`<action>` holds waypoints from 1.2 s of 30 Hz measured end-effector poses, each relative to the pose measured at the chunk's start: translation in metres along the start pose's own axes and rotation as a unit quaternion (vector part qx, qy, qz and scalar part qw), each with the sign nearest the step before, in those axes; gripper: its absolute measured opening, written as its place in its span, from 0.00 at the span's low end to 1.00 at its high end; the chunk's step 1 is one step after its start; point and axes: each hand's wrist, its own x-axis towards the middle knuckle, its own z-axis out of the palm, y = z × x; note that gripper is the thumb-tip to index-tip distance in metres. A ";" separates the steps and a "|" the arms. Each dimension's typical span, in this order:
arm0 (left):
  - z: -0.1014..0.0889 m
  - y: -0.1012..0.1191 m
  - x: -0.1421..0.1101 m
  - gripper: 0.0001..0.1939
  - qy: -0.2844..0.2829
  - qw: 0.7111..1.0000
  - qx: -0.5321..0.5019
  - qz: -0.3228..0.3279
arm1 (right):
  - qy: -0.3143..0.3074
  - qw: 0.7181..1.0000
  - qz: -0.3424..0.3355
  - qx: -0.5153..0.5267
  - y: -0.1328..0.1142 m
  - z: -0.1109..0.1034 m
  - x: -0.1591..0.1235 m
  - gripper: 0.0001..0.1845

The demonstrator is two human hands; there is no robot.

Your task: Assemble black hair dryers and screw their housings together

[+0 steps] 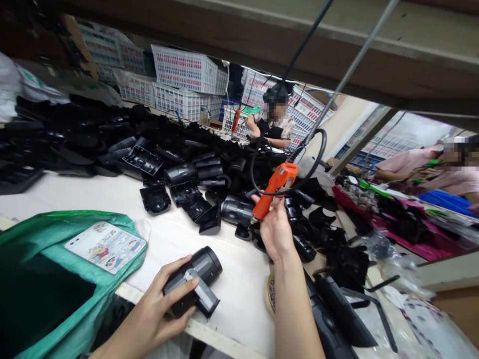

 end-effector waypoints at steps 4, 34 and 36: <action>0.002 -0.002 0.000 0.33 0.007 1.000 0.006 0.006 | -0.106 0.994 -0.005 0.012 -0.006 0.010 -0.009 0.30; 0.003 0.002 0.001 0.37 0.003 1.000 -0.018 -0.002 | -0.141 0.975 -0.064 0.160 -0.042 0.096 -0.098 0.12; 0.003 0.003 0.002 0.37 0.004 1.000 -0.017 -0.004 | -0.141 0.975 -0.061 0.159 -0.043 0.099 -0.098 0.12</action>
